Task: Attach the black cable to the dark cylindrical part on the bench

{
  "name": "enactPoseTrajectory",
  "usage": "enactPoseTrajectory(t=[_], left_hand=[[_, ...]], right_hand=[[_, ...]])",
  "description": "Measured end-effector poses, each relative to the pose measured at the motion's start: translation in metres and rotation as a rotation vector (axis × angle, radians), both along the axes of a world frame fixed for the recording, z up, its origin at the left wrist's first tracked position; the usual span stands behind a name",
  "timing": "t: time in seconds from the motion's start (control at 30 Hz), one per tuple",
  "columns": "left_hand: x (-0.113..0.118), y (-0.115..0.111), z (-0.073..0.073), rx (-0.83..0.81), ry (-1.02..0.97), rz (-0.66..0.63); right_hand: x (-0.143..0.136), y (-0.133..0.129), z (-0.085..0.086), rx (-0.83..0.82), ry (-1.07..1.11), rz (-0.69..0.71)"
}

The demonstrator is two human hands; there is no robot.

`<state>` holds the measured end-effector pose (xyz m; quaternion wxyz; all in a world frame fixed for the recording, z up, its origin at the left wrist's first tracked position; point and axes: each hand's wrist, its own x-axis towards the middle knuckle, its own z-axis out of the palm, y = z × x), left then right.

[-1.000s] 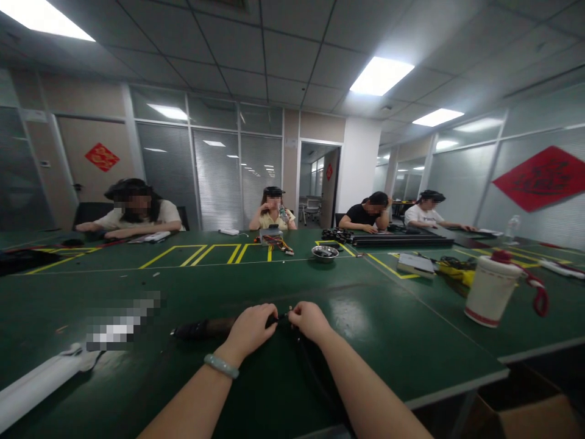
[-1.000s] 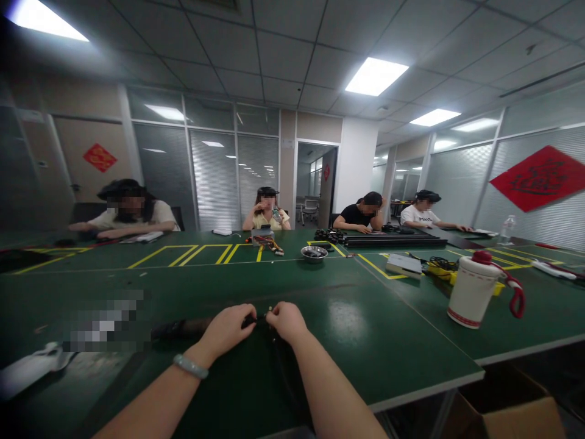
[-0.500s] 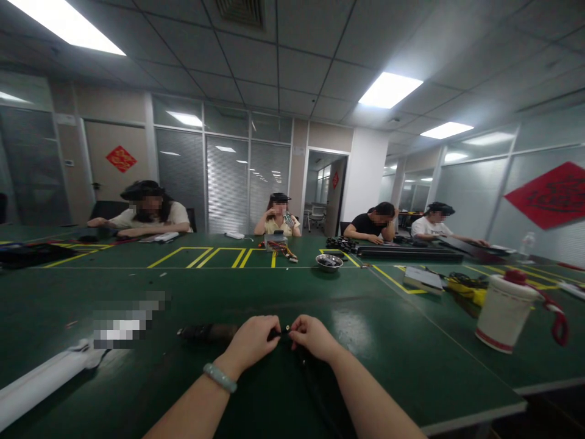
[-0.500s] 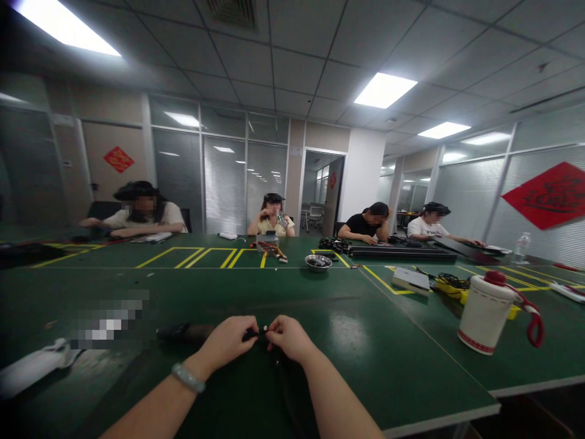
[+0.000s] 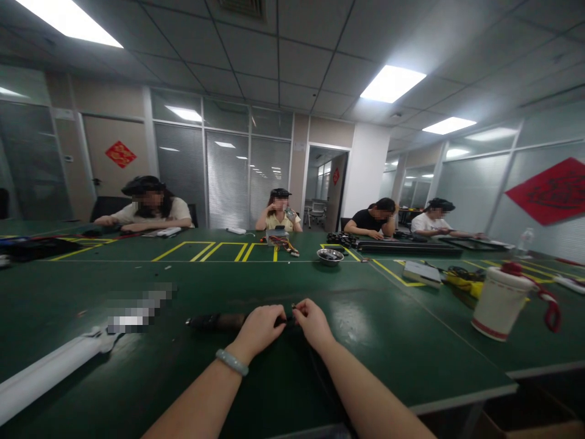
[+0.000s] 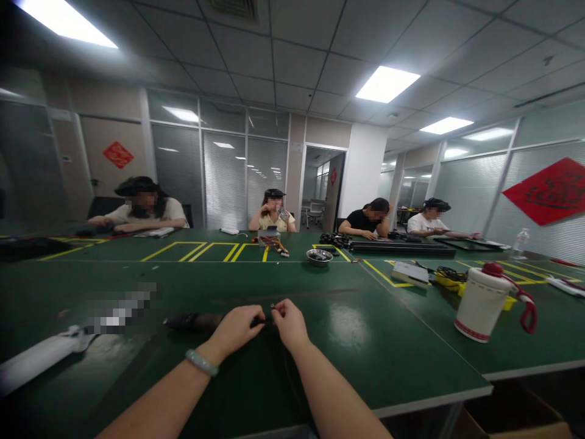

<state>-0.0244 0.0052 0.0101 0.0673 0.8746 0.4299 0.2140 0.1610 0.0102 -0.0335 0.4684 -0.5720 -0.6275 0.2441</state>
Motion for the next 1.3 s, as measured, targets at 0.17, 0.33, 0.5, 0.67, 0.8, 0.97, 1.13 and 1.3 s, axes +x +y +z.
enactPoseTrajectory(t=[0.17, 0.33, 0.5, 0.67, 0.8, 0.97, 1.13, 1.3], left_hand=[[-0.001, 0.003, -0.005, 0.039, -0.02, 0.001], [0.0, 0.004, -0.004, 0.057, 0.009, -0.004], [0.0, 0.004, -0.003, 0.06, 0.015, -0.022], [-0.002, 0.004, -0.003, 0.06, 0.014, -0.033], [-0.001, 0.001, 0.001, 0.033, 0.028, -0.038], [-0.001, 0.001, 0.001, 0.008, 0.04, -0.019], [-0.001, 0.005, -0.003, 0.045, 0.025, -0.034], [0.002, 0.004, -0.006, 0.069, 0.028, -0.028]], right_hand=[[0.01, -0.006, 0.002, -0.121, -0.117, 0.202], [0.017, -0.009, 0.004, -0.11, -0.239, 0.229], [0.023, -0.006, 0.005, -0.196, -0.202, 0.264], [0.024, -0.009, 0.011, -0.196, -0.219, 0.248], [0.018, -0.015, 0.014, -0.081, -0.302, 0.149], [0.01, -0.018, 0.016, -0.016, -0.369, 0.09], [0.005, -0.019, 0.018, 0.056, -0.434, 0.105], [0.004, -0.021, 0.019, 0.079, -0.449, 0.101]])
